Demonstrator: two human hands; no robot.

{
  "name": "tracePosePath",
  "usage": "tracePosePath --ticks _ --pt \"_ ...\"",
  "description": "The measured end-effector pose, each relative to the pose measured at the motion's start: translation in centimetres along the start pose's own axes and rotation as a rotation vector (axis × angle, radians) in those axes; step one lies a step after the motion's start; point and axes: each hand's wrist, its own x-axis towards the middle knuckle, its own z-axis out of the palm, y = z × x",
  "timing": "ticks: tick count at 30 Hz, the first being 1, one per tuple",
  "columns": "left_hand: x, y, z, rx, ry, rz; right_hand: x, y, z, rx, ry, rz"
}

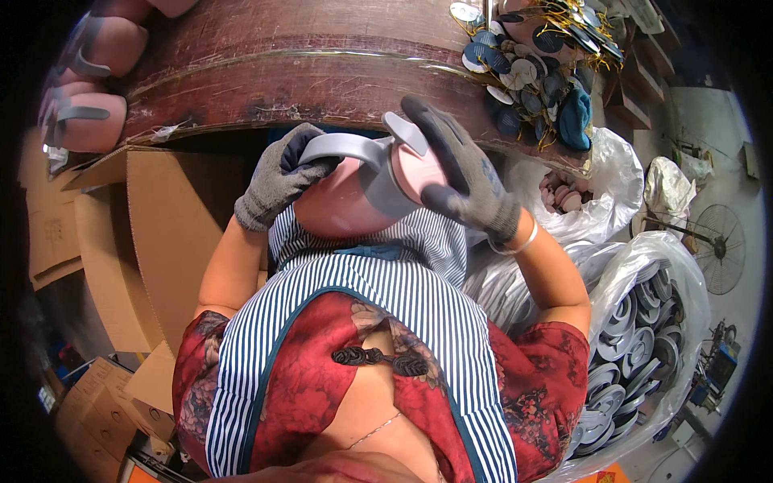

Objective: The person repeatedly picks up pink plastic pitchers and white circular lids, inserts a yellow string through the lid and pitcher opening, and places the assembled units on a wooden table. The person handles the items one at a time, rotating the pitchers to align the parts before setting them down.

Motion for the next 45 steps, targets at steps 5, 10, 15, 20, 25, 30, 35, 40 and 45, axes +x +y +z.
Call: tracePosePath --ticks 5,10,15,20,25,30,35,40,45 --pt "-0.2 2.2 0.5 0.020 -0.014 0.063 2.1 -2.8 -2.8 -0.520 -0.267 -0.374" --pt "-2.2 3.1 7.0 0.534 0.289 0.154 -0.6 1.5 2.2 -0.091 0.207 0.266" --pt "0.1 4.4 0.9 0.271 -0.072 0.150 1.3 -4.3 -2.7 -0.638 -0.087 -0.096" --pt "0.3 3.1 7.4 0.699 0.159 0.272 0.0 2.3 1.7 -0.121 0.371 0.110" --pt "0.9 4.6 4.5 0.599 -0.106 0.221 -0.7 0.3 -1.4 0.189 0.119 0.419" --pt "1.6 1.4 -2.4 -0.318 -0.236 -0.107 1.9 -6.4 -3.8 -0.632 -0.410 -0.525" --pt "1.1 1.9 1.0 -0.162 -0.013 -0.041 3.0 -4.6 -1.3 -0.384 0.017 -0.381" --pt "-0.5 3.2 6.3 -0.020 0.221 -0.089 5.8 4.6 -0.4 0.284 -0.082 0.193" --pt "-0.5 3.9 3.4 -0.349 0.254 -0.176 6.4 9.1 -8.5 -0.875 0.230 0.673"
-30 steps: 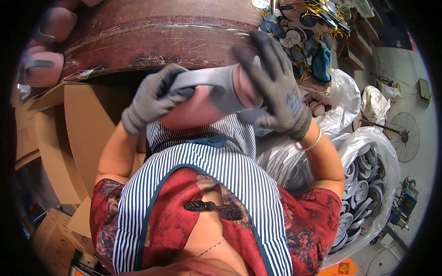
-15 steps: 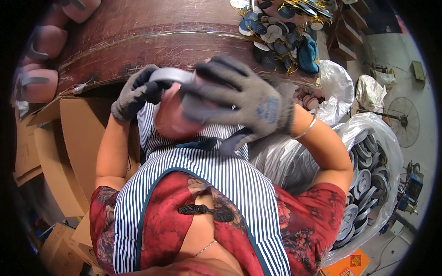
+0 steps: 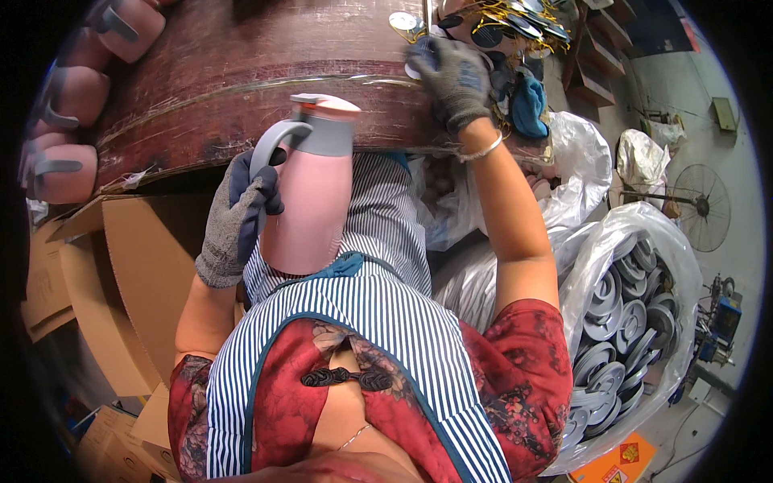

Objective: The person repeatedly picks up pink plastic pitchers and white circular lids, inserts a yellow string through the lid and pitcher opening, and places the assembled units on a wooden table. The person handles the items one at a time, rotating the pitchers to align the parts before setting them down.

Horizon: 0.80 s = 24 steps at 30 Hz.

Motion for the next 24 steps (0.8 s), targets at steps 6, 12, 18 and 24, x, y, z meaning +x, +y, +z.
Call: tracePosePath --ticks 6,12,18,24 --pt "-0.3 -0.2 -0.8 0.029 -0.177 -0.051 2.4 6.5 4.6 -0.322 0.088 0.088" --pt "-0.6 0.7 -0.9 0.081 -0.080 -0.032 -0.1 6.4 0.4 0.517 0.379 -0.110" --pt "-1.6 1.5 0.1 -0.030 -0.020 -0.074 -9.3 -2.3 -1.9 1.580 -0.036 0.273" --pt "-1.1 2.1 -1.6 -0.003 -0.119 -0.076 -13.8 -9.0 0.3 1.506 -0.268 0.278"
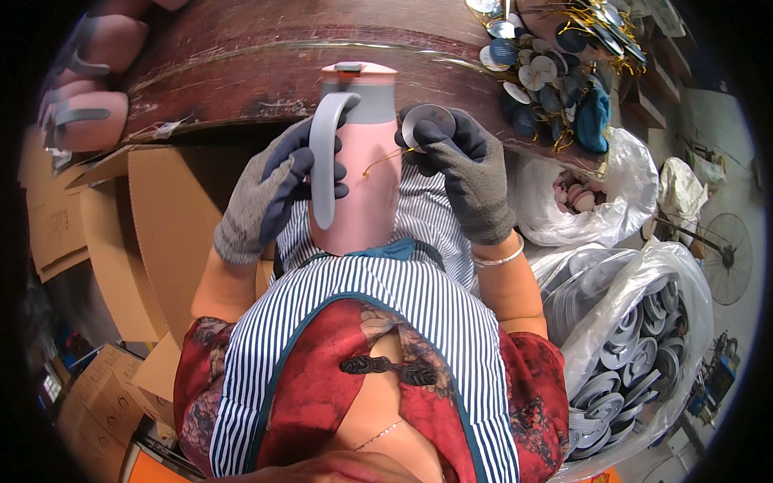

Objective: The person repeatedly picks up pink plastic pitchers and white circular lids, inserts a yellow string through the lid and pitcher opening, and places the assembled units on a wooden table. The person handles the items one at a time, rotating the pitchers to align the parts before setting them down.

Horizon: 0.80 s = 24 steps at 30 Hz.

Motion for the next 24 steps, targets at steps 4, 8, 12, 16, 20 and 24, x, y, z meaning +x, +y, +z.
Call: tracePosePath --ticks 4,8,12,16,20,24 --pt "0.6 -0.7 -1.9 -0.041 -0.044 0.010 -0.3 1.2 2.6 0.084 0.085 -0.065" --pt "1.9 -1.7 -2.9 0.620 0.001 0.275 0.1 2.3 3.4 0.163 0.108 -0.063" --pt "2.8 -1.4 -1.6 0.933 0.061 0.481 0.0 2.6 4.1 0.137 0.122 -0.085" --pt "3.2 -2.3 -0.7 0.872 0.143 0.434 0.1 3.3 3.8 0.183 0.110 -0.101" --pt "3.1 -2.1 -2.4 -0.085 0.095 -0.045 -0.3 5.0 1.7 0.653 0.078 -0.037" --pt "1.8 -0.9 -3.5 -0.383 -0.247 0.129 -1.0 3.2 2.4 0.581 0.040 -0.068"
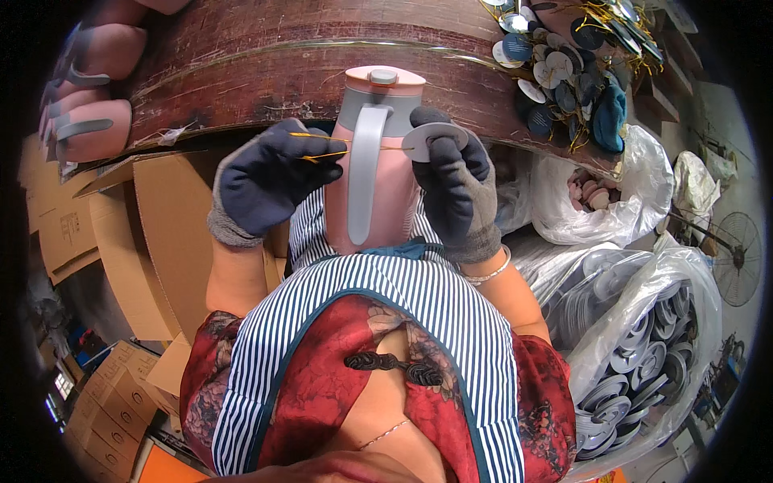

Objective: The person repeatedly picks up pink plastic pitchers and white circular lids, inserts a yellow string through the lid and pitcher opening, and places the assembled units on a wooden table. The person handles the items one at a time, rotating the pitchers to align the parts before setting them down.

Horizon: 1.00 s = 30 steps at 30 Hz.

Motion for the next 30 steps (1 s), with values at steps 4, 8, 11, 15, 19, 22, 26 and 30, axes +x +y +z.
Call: tracePosePath --ticks 4,8,11,15,19,22,26,30 --pt "2.1 0.3 -1.1 -0.321 -0.096 0.060 2.4 -1.9 3.7 -0.406 -0.216 -0.396" --pt "4.5 1.7 1.9 0.164 -0.005 0.033 4.9 -3.2 4.0 -0.584 -0.412 -0.396" --pt "5.0 3.1 2.7 0.503 0.010 -0.022 5.1 -3.3 4.5 -0.767 -0.368 -0.409" --pt "6.5 3.7 2.3 1.051 0.200 0.146 6.1 -3.4 3.1 -1.215 -0.341 -0.647" --pt "6.0 8.9 1.9 1.718 -0.368 0.352 5.3 1.9 4.3 -0.466 -0.409 -0.535" --pt "7.2 11.8 3.3 1.827 -0.754 0.436 4.2 2.5 3.0 -1.152 -0.500 -0.783" --pt "7.5 13.6 -3.8 1.597 -0.120 0.334 3.7 2.7 3.4 -1.252 -0.556 -0.911" --pt "8.8 4.9 -5.4 1.428 -0.051 0.272 3.7 2.4 4.9 -1.308 -0.168 -0.522"
